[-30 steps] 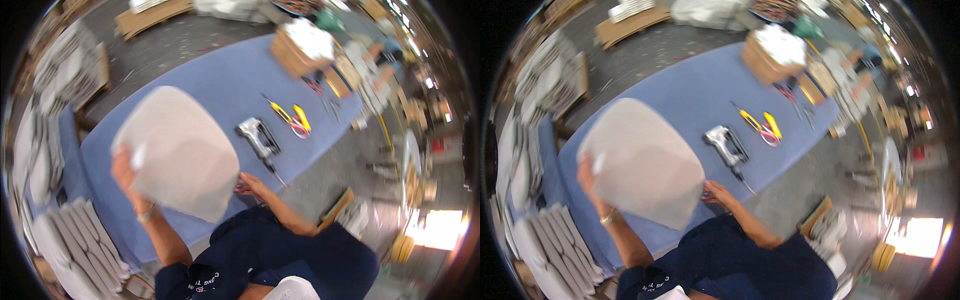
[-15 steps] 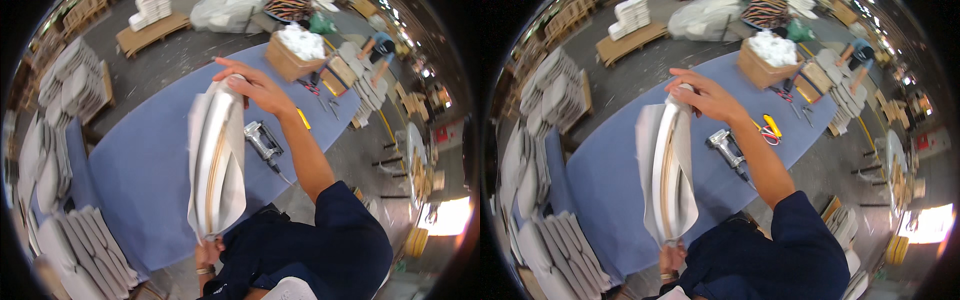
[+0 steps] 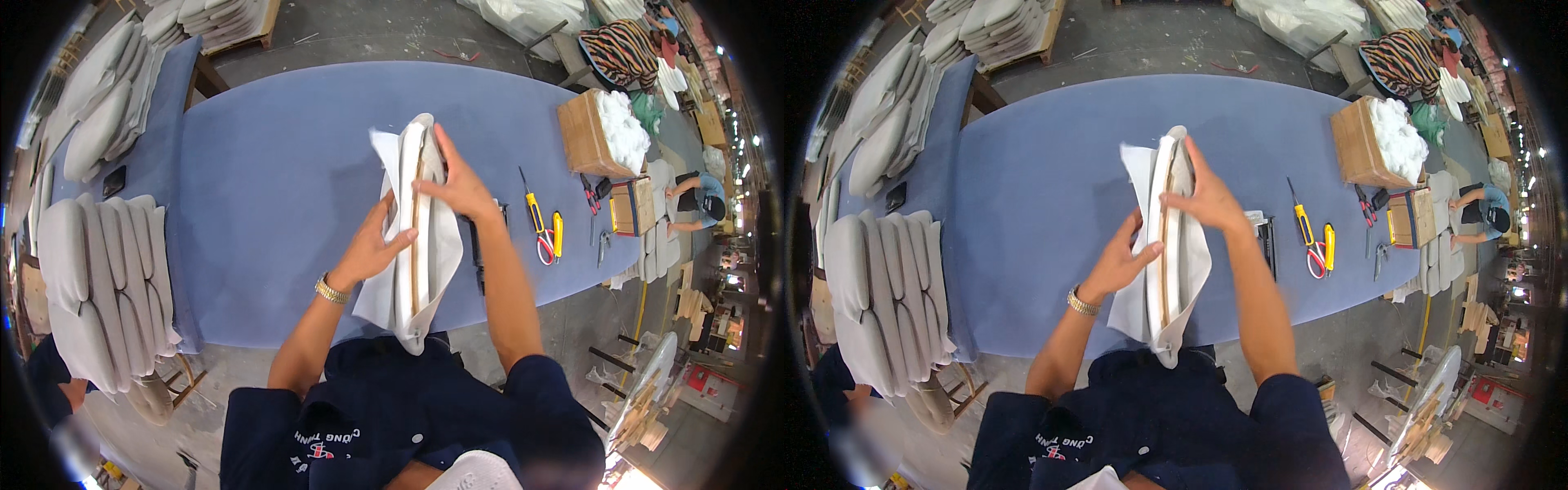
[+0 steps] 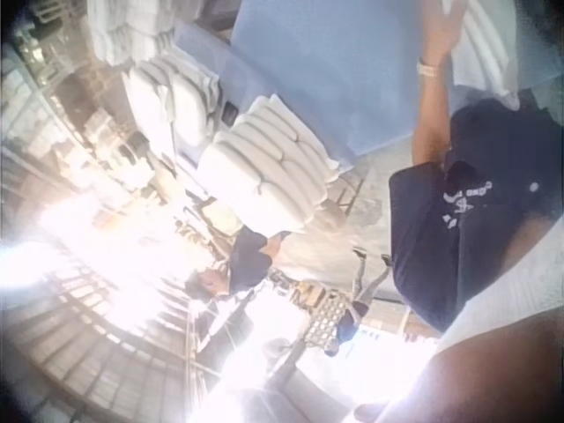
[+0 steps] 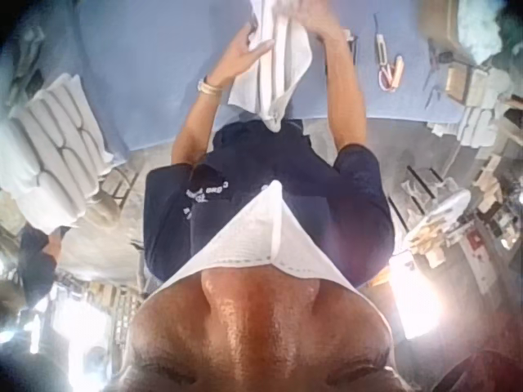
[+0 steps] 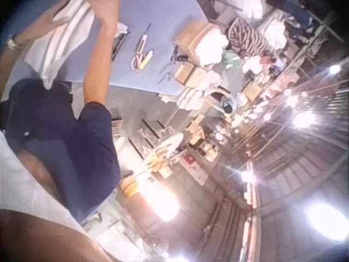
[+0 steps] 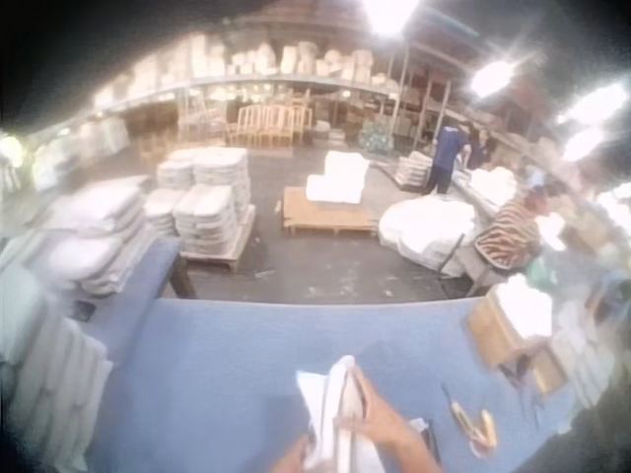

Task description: The person assembles a cushion cover by folding fabric around a cushion insert, stapling edges with a staple gun, and trimming excess fabric with scissors. The person repeats this process on multiple cushions, stacking finished units on the table.

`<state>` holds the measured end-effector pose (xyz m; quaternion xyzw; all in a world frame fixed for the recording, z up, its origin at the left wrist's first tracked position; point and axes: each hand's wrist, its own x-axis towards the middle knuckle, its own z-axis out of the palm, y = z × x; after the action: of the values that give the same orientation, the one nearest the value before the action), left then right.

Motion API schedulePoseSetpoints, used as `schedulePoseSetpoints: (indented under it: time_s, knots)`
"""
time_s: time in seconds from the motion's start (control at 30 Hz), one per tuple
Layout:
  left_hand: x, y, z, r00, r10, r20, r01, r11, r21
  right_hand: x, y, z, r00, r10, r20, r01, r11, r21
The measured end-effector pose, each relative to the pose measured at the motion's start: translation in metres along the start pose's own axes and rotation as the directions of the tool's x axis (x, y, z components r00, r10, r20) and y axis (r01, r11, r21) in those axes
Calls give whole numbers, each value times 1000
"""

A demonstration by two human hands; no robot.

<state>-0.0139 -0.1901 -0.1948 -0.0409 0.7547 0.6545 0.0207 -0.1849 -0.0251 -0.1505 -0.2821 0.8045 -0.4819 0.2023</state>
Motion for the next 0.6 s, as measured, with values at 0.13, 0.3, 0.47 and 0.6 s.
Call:
schedulePoseSetpoints:
  time_s: [0.13,0.3,0.47,0.6]
  knots:
    - [30,19,-9,990,-130,60,133,990,-43,-4,22,-4,973,122,-195,-120,993,20]
    - [47,33,-22,986,-134,100,140,989,-54,12,26,-18,924,153,-352,-134,988,80]
    - [78,47,-23,987,64,-149,-75,994,-75,24,13,-16,888,292,-355,-265,956,123]
    - [107,63,-22,981,137,-138,-108,974,201,31,20,-6,888,221,-403,-181,974,137]
